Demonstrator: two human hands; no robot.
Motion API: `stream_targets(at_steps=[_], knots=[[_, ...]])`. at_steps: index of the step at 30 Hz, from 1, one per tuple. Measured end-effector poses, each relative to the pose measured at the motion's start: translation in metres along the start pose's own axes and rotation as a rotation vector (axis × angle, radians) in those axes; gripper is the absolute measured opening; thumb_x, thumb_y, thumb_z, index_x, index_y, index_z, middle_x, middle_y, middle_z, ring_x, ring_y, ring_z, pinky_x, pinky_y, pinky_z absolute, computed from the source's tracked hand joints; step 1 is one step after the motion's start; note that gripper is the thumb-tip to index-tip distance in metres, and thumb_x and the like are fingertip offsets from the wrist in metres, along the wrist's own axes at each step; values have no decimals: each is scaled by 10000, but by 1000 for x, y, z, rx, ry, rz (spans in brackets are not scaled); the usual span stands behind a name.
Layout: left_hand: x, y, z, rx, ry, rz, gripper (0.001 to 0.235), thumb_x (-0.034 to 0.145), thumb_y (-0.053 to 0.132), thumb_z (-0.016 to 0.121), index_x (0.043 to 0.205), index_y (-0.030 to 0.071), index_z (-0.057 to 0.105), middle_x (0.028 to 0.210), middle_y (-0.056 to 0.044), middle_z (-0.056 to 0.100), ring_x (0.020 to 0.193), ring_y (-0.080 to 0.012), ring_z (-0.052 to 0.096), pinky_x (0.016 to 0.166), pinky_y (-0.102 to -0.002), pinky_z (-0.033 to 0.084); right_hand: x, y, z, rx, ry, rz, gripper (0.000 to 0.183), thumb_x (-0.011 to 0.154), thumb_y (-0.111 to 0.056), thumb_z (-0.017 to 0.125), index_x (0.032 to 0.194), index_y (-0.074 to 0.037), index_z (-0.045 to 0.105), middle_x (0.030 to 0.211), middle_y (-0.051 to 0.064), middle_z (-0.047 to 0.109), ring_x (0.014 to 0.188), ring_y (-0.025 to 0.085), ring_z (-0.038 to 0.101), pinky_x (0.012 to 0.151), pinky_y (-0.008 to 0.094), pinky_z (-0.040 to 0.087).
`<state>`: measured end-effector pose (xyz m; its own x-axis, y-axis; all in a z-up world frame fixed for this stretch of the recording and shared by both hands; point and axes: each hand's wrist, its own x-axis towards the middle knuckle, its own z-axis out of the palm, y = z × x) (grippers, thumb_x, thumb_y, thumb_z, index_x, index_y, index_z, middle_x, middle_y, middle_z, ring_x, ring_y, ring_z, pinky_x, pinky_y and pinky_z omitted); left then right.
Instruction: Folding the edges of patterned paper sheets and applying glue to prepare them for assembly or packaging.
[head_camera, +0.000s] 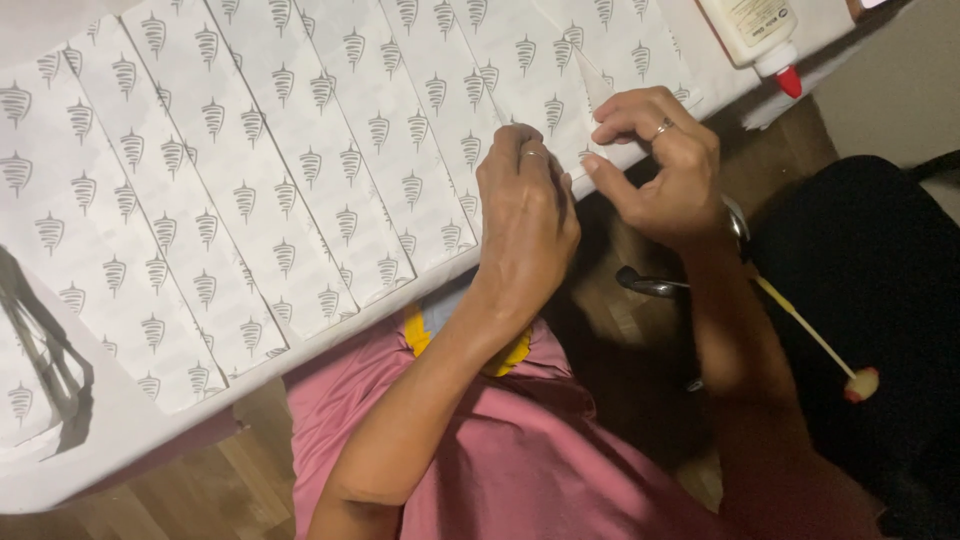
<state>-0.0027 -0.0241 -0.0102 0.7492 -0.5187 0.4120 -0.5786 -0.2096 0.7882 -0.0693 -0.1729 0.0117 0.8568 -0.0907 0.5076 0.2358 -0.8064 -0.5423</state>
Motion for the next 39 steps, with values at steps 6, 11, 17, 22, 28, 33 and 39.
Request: stream_targets(at_steps=[6,11,17,22,28,33,39], knots=[[3,3,-8,-61,-69,-7,316,735,-198,427,972,7,470,985,-152,483,894,-336,487,768,-431,388,-9,-1,5,54,4,148,130,966,105,690,1067,62,619,1092,182,640,1003,278,611,880,350,536],[6,6,-16,-121,-135,-70,491,545,-194,392,992,-4,464,1024,-173,484,904,-351,487,755,-433,386,-3,-14,0,40,21,178,85,984,101,601,1048,61,637,1073,185,658,1007,293,642,885,366,519],[8,3,1,175,-153,-108,268,831,22,774,1018,1,583,1064,-141,496,956,-392,645,850,-480,478,-12,6,2,48,33,177,52,1018,-19,707,1066,-16,686,1082,124,694,933,292,740,854,385,596],[7,-5,1,108,-180,-156,323,797,-101,750,1077,-44,600,1079,-184,511,978,-450,645,876,-465,501,-6,-3,-2,80,15,181,84,988,54,713,1053,12,681,1066,133,690,937,292,740,886,389,602],[8,-1,-7,1,-184,-193,297,817,-160,683,1072,-33,600,1072,-150,502,1072,-477,645,919,-472,501,-7,-14,13,-10,94,195,276,938,-43,827,1110,13,617,1024,134,628,958,316,732,889,388,598],[5,0,-10,-47,-97,-79,210,828,-158,612,988,-25,579,989,-178,489,878,-514,623,790,-518,516,-11,-8,15,-17,103,184,137,1048,-86,711,1128,5,647,1014,90,599,949,284,719,896,372,597],[-33,-6,-14,54,26,203,228,994,-19,572,1222,-22,575,1194,-211,572,1197,-405,603,1039,-464,472,-5,-11,7,-62,97,93,71,1023,90,705,1086,58,695,1034,174,649,966,375,715,854,431,602]])
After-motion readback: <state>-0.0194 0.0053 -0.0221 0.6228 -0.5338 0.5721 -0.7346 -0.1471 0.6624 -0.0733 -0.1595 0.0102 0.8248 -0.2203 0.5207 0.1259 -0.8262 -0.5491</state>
